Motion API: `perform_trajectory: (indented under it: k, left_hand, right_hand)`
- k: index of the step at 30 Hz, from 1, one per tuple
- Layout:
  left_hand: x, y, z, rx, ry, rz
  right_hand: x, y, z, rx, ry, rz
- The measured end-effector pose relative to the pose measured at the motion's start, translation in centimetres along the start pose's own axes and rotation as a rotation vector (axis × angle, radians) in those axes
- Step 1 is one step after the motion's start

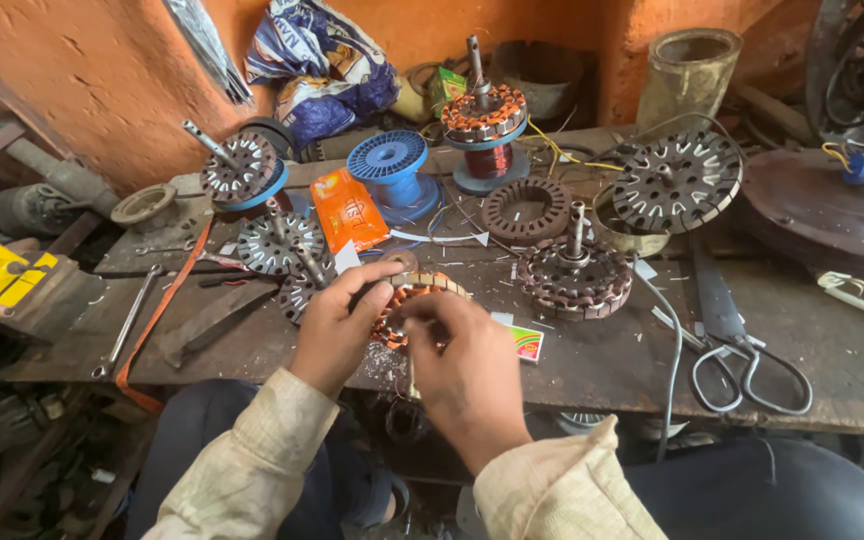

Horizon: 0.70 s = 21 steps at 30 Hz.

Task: The person wraps small white insulating strips around the copper windings of a motor armature. They use scissors to cut the strips to length and tuck them into the slots between the windings. The work is performed one armature at a time on a cluttered workbench.

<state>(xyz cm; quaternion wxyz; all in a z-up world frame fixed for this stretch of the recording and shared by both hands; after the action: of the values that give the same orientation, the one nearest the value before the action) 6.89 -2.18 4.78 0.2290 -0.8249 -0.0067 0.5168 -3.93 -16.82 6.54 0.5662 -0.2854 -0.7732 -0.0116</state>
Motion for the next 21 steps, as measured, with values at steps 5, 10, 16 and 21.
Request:
perform_trajectory:
  k: [5, 10, 16, 21]
  left_hand:
    - [0.0, 0.3, -0.2, -0.003, -0.038, 0.034]
    - [-0.8, 0.0, 0.1, -0.003, 0.028, -0.042]
    - [-0.9, 0.6, -0.5, 0.002, 0.019, -0.053]
    - [-1.9, 1.3, -0.8, -0.023, 0.010, -0.065]
  right_hand:
    - [0.2, -2.3, -0.7, -0.211, -0.134, 0.092]
    - [0.9, -1.7, -0.4, -0.239, -0.300, 0.118]
    - [0.0, -1.2, -1.4, -0.250, -0.336, 0.154]
    - [-0.3, -1.2, -2.6, -0.224, -0.352, 0.163]
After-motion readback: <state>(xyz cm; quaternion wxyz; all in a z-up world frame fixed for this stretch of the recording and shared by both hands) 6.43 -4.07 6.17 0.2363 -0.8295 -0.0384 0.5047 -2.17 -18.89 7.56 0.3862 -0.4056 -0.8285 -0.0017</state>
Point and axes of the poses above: each hand's wrist, its own z-axis away from the middle knuckle, its own y-axis out of the palm, x = y × z, the point moved 8 cm from there along -z, towards the middle knuckle, and after that the axes turned 2 degrees about -y, right-handed, at the moved point
